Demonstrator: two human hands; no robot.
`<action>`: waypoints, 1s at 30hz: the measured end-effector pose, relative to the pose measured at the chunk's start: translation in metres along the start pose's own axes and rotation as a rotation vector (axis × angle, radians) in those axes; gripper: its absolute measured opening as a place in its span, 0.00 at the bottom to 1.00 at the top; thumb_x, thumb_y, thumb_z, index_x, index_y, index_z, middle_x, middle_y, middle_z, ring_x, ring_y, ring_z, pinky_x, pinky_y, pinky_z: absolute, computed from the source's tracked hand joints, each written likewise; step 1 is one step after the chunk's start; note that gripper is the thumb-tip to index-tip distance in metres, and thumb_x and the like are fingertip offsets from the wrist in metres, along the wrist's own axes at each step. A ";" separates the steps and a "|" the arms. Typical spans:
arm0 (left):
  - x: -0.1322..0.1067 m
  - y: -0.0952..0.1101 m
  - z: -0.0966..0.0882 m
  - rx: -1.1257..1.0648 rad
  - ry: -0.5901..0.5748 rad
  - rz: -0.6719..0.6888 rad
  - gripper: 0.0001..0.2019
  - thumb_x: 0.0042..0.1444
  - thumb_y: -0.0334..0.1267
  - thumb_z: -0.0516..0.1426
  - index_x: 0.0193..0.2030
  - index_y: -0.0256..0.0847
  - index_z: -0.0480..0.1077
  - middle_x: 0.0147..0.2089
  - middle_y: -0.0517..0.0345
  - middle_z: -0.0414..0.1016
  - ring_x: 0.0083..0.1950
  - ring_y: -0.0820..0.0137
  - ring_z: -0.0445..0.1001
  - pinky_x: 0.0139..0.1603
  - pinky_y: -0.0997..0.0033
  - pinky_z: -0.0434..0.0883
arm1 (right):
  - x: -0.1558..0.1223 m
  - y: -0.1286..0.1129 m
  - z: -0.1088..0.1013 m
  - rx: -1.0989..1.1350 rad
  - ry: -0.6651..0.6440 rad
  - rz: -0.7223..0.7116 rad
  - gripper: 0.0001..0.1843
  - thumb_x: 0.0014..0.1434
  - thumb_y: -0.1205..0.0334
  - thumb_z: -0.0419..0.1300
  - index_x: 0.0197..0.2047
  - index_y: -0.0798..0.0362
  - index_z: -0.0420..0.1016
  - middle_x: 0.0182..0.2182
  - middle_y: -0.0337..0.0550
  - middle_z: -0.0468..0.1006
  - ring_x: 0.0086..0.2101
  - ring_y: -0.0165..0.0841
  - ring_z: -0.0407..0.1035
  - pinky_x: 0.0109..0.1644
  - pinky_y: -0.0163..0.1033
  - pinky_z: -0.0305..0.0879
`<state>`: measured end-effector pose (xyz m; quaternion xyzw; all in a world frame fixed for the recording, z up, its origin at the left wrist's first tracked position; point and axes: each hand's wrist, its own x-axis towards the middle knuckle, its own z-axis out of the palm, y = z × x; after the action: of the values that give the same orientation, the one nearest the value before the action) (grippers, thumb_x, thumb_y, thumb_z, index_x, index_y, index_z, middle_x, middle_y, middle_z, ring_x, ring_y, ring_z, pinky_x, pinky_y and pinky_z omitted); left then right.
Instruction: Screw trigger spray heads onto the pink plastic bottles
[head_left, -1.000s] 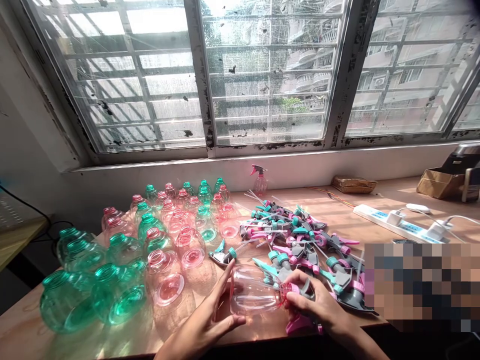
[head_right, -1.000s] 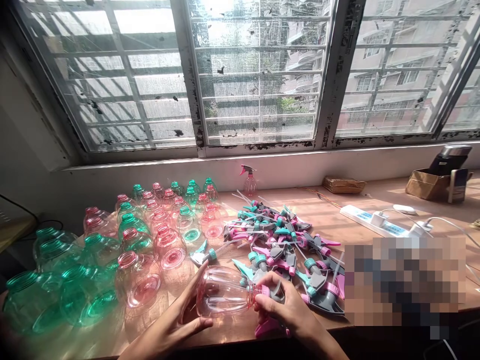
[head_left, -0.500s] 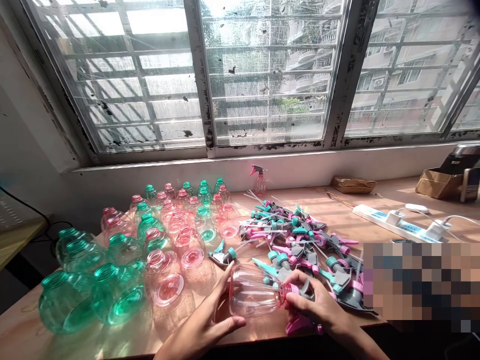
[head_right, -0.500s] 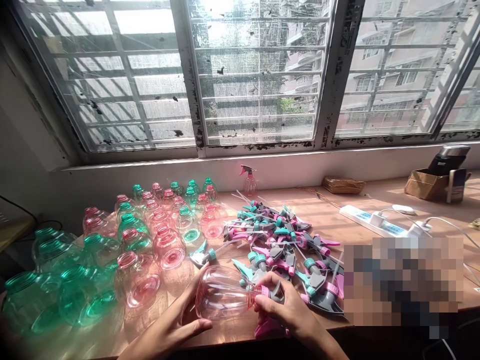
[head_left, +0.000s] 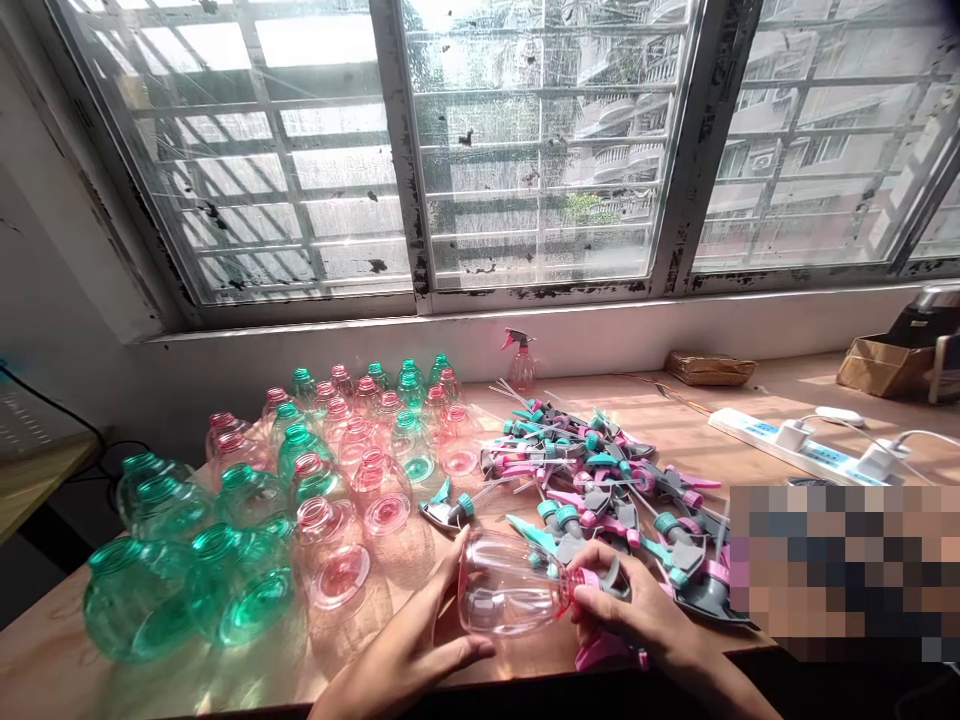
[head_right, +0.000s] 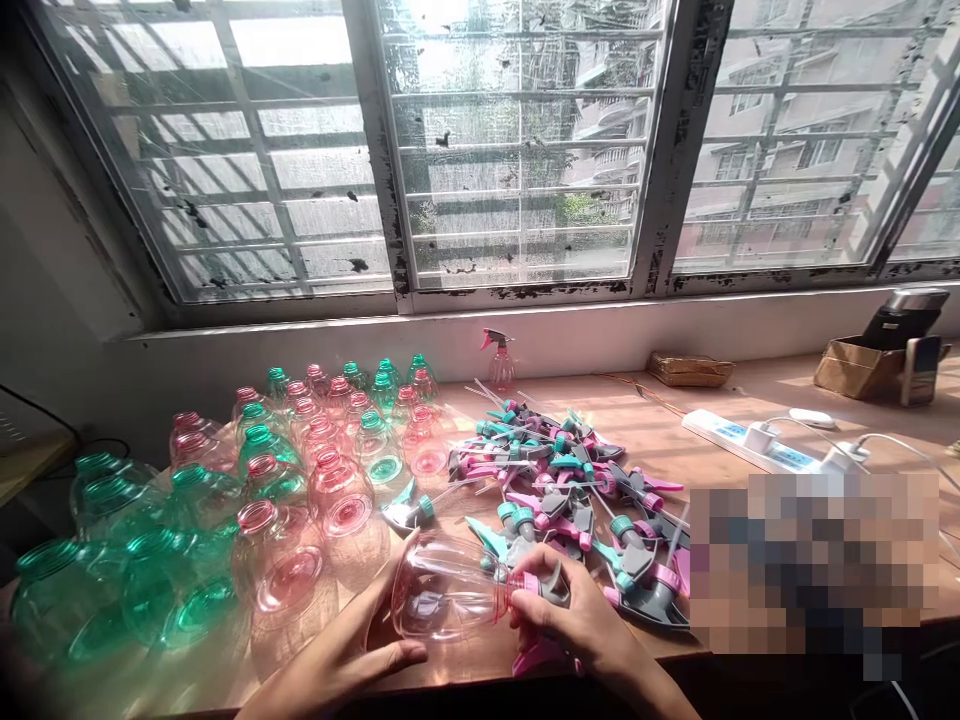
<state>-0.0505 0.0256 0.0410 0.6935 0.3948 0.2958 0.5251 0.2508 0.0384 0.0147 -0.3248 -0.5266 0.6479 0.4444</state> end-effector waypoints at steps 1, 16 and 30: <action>0.000 -0.001 0.000 -0.006 0.008 0.010 0.45 0.63 0.44 0.64 0.77 0.59 0.39 0.82 0.63 0.33 0.81 0.53 0.36 0.80 0.48 0.40 | 0.000 0.000 0.000 -0.002 0.001 -0.002 0.20 0.57 0.49 0.73 0.40 0.53 0.71 0.26 0.38 0.83 0.26 0.31 0.77 0.33 0.36 0.71; -0.001 0.007 0.001 0.040 0.009 -0.009 0.49 0.62 0.48 0.64 0.77 0.59 0.33 0.82 0.64 0.33 0.81 0.54 0.42 0.80 0.52 0.44 | -0.001 0.003 -0.002 0.009 0.014 -0.002 0.20 0.57 0.49 0.73 0.41 0.53 0.71 0.27 0.38 0.84 0.26 0.30 0.78 0.33 0.35 0.72; -0.004 0.004 0.001 0.094 0.007 -0.028 0.46 0.63 0.45 0.63 0.77 0.59 0.37 0.82 0.64 0.34 0.81 0.53 0.42 0.81 0.49 0.42 | -0.001 0.002 -0.002 0.001 0.024 0.009 0.20 0.56 0.49 0.73 0.41 0.53 0.72 0.27 0.38 0.84 0.26 0.31 0.78 0.33 0.35 0.71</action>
<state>-0.0505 0.0208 0.0445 0.7108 0.4196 0.2718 0.4947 0.2522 0.0380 0.0119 -0.3349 -0.5192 0.6462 0.4480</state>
